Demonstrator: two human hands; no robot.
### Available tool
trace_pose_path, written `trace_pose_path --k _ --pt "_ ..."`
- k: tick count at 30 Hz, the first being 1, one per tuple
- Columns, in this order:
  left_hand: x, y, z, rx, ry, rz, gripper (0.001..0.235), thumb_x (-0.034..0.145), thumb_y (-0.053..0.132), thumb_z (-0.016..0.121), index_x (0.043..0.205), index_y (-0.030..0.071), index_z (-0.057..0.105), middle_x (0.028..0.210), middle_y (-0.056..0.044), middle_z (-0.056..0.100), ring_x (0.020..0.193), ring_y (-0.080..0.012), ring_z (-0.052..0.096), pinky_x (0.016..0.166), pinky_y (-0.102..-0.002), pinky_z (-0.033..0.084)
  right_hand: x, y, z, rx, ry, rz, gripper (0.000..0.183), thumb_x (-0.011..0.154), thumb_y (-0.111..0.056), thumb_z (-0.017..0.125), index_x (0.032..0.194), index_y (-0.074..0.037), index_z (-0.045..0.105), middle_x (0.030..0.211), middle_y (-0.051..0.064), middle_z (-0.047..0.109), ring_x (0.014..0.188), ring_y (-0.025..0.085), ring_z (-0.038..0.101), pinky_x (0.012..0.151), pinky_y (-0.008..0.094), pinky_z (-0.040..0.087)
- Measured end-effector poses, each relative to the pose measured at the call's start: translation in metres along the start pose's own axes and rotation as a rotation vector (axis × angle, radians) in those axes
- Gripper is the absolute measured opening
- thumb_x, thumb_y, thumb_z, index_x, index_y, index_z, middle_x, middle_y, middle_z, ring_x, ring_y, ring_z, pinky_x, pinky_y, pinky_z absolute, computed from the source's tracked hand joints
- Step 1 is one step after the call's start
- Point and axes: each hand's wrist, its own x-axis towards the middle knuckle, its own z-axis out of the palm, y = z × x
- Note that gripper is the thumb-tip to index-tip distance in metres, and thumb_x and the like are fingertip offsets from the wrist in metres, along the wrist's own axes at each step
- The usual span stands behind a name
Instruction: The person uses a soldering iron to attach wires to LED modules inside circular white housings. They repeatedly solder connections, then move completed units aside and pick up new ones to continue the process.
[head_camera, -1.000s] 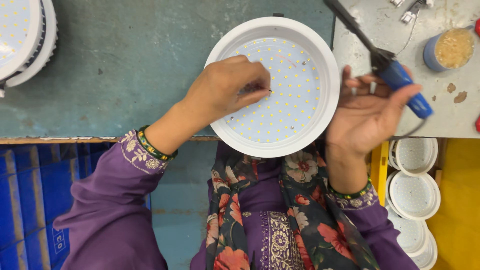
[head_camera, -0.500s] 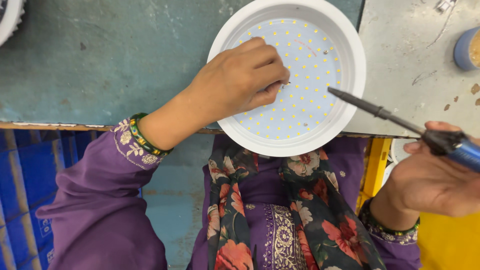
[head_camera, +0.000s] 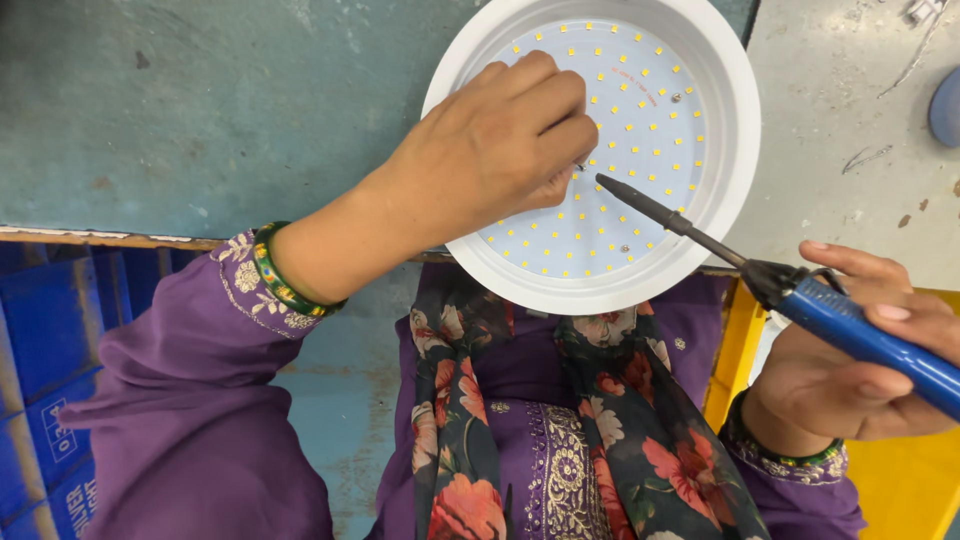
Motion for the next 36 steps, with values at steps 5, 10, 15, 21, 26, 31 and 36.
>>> trace_pose_path --k 5,10,15,21,26,31,36 --pt "0.0 0.001 0.001 0.077 0.001 0.018 0.016 0.082 0.002 0.073 0.091 0.006 0.06 0.097 -0.004 0.051 0.098 -0.0202 0.055 0.085 -0.036 0.051 0.006 -0.006 0.009 -0.038 -0.049 -0.042 0.047 0.11 -0.045 0.059 0.119 -0.001 0.046 0.106 0.012 0.05 0.075 0.028 0.056 0.08 0.053 0.065" --pt "-0.001 0.002 0.0 0.067 -0.007 0.015 0.019 0.08 0.004 0.074 0.091 0.007 0.059 0.099 -0.004 0.053 0.099 -0.0203 0.056 0.085 -0.036 0.051 0.014 -0.011 0.012 -0.085 -0.14 -0.059 0.049 0.111 -0.046 0.057 0.117 0.001 0.046 0.101 0.015 0.052 0.071 0.029 0.062 0.084 0.054 0.066" --pt "-0.001 0.002 -0.001 0.055 -0.013 0.014 0.02 0.08 0.006 0.075 0.091 0.006 0.059 0.1 -0.004 0.054 0.101 -0.0204 0.056 0.084 -0.037 0.05 0.017 -0.014 0.013 -0.099 -0.17 -0.062 0.048 0.111 -0.045 0.057 0.116 0.001 0.046 0.099 0.014 0.052 0.068 0.027 0.063 0.085 0.054 0.065" --pt "-0.003 0.002 -0.001 0.054 -0.014 0.012 0.017 0.081 0.007 0.073 0.092 0.006 0.059 0.1 -0.004 0.055 0.104 -0.0216 0.057 0.084 -0.036 0.05 0.015 -0.012 0.014 -0.091 -0.144 -0.068 0.048 0.111 -0.045 0.058 0.117 0.001 0.047 0.103 0.014 0.05 0.069 0.029 0.06 0.084 0.053 0.066" --pt "-0.004 0.005 0.002 0.084 -0.005 0.003 0.013 0.085 0.007 0.071 0.092 0.006 0.06 0.099 -0.005 0.054 0.101 -0.0211 0.057 0.084 -0.037 0.05 0.016 -0.011 0.013 -0.109 -0.152 -0.082 0.048 0.111 -0.045 0.058 0.116 0.002 0.046 0.1 0.014 0.05 0.068 0.028 0.061 0.084 0.054 0.063" --pt "-0.003 0.01 0.003 0.102 0.018 -0.011 0.013 0.083 0.007 0.069 0.092 0.006 0.06 0.099 -0.005 0.055 0.103 -0.0223 0.057 0.082 -0.037 0.049 0.017 -0.016 0.013 -0.105 -0.192 -0.055 0.049 0.112 -0.047 0.058 0.116 0.0 0.046 0.091 0.014 0.052 0.07 0.028 0.064 0.088 0.052 0.065" --pt "-0.003 0.014 0.004 0.133 0.004 -0.041 0.009 0.086 0.008 0.068 0.089 0.007 0.059 0.096 -0.005 0.053 0.103 -0.0221 0.057 0.081 -0.036 0.049 0.02 -0.02 0.017 -0.138 -0.199 -0.075 0.048 0.112 -0.046 0.057 0.114 0.001 0.046 0.089 0.015 0.052 0.067 0.028 0.064 0.087 0.052 0.066"
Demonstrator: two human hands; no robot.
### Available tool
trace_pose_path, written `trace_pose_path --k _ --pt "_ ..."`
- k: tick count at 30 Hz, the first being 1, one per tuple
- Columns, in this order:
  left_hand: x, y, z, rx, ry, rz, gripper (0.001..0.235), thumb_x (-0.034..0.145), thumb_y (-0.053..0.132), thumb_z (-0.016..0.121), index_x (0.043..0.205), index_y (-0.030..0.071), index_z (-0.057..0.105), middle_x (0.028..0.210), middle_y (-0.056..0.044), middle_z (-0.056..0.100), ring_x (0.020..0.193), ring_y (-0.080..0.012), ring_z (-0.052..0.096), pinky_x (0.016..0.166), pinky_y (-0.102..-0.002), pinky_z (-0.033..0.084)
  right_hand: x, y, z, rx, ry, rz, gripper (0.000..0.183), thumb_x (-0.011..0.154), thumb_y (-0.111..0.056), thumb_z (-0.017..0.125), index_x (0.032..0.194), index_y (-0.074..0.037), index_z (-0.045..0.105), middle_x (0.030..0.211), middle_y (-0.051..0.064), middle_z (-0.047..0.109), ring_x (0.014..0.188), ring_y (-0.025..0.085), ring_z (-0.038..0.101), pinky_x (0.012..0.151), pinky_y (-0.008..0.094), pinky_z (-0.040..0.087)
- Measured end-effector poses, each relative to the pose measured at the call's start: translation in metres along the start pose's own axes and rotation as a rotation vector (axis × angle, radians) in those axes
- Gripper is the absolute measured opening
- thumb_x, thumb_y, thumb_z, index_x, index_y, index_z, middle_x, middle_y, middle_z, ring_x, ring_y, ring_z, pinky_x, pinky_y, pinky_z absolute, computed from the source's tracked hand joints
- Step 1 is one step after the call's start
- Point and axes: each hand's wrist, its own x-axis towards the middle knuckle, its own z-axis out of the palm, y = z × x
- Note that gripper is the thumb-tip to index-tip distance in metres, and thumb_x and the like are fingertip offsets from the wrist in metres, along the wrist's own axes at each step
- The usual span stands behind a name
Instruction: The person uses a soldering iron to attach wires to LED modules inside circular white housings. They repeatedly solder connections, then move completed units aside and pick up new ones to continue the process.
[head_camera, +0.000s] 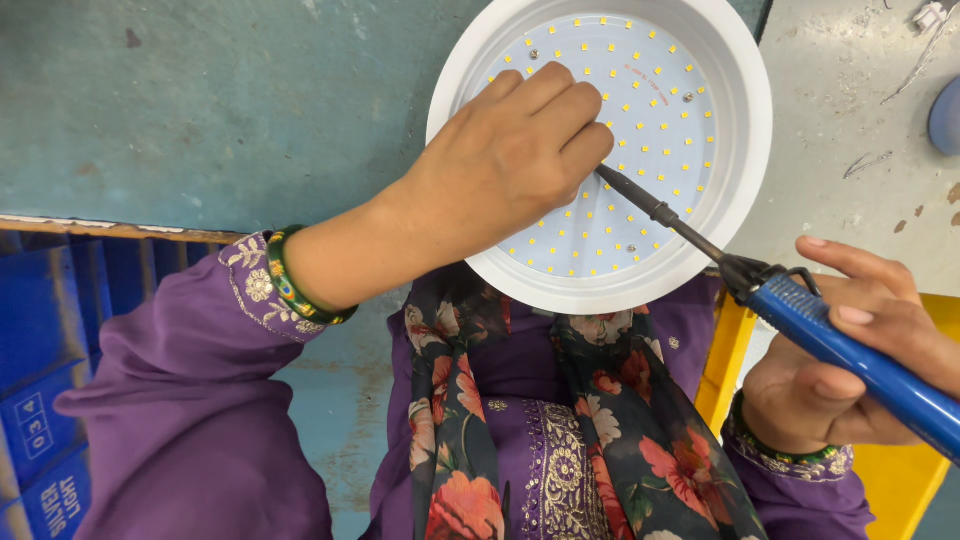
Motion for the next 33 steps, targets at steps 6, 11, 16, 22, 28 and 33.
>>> trace_pose_path --k 6,11,16,22,28,33 --pt "0.0018 -0.0002 -0.0028 -0.001 -0.032 0.016 0.008 0.088 0.01 0.066 0.091 0.007 0.06 0.098 -0.005 0.055 0.105 -0.0219 0.057 0.083 -0.036 0.05 0.0024 -0.0027 -0.0012 -0.012 -0.019 0.001 0.048 0.112 -0.045 0.057 0.115 0.001 0.046 0.09 0.015 0.054 0.067 0.027 0.065 0.087 0.052 0.066" --pt "0.0017 -0.0034 -0.006 -0.019 -0.054 0.038 0.009 0.089 0.01 0.066 0.094 0.007 0.06 0.101 -0.003 0.056 0.108 -0.0213 0.057 0.084 -0.036 0.05 0.0006 -0.0017 -0.0011 0.003 -0.013 0.012 0.047 0.113 -0.045 0.058 0.117 0.0 0.047 0.089 0.015 0.054 0.07 0.028 0.066 0.089 0.051 0.066" --pt "0.0011 -0.0042 -0.0058 -0.005 -0.061 0.053 0.008 0.09 0.012 0.066 0.094 0.008 0.061 0.101 -0.002 0.056 0.107 -0.0204 0.057 0.083 -0.035 0.049 0.0015 -0.003 -0.0023 0.001 -0.026 0.014 0.046 0.113 -0.045 0.058 0.116 0.0 0.047 0.088 0.014 0.054 0.069 0.028 0.067 0.088 0.051 0.066" --pt "-0.0011 -0.0066 -0.0058 0.015 -0.037 0.093 0.007 0.092 0.012 0.065 0.095 0.008 0.061 0.103 -0.002 0.056 0.102 -0.0183 0.057 0.085 -0.034 0.048 0.0054 -0.0037 -0.0004 0.001 -0.031 -0.005 0.047 0.112 -0.044 0.058 0.114 0.001 0.048 0.089 0.015 0.054 0.068 0.029 0.066 0.086 0.052 0.066" --pt "-0.0026 -0.0054 -0.0052 0.037 -0.033 0.096 0.006 0.093 0.013 0.065 0.094 0.009 0.061 0.101 -0.002 0.057 0.103 -0.0183 0.057 0.083 -0.033 0.047 0.0058 -0.0046 0.0014 0.001 0.002 -0.015 0.049 0.111 -0.046 0.059 0.112 0.001 0.048 0.09 0.015 0.054 0.069 0.03 0.066 0.085 0.053 0.066" --pt "-0.003 -0.0041 -0.004 0.05 -0.024 0.089 0.006 0.091 0.013 0.065 0.093 0.009 0.062 0.101 -0.002 0.057 0.103 -0.0184 0.058 0.083 -0.033 0.048 0.0013 -0.0042 0.0007 0.002 0.086 0.016 0.052 0.109 -0.049 0.061 0.112 0.001 0.048 0.094 0.016 0.052 0.071 0.031 0.065 0.083 0.052 0.066"
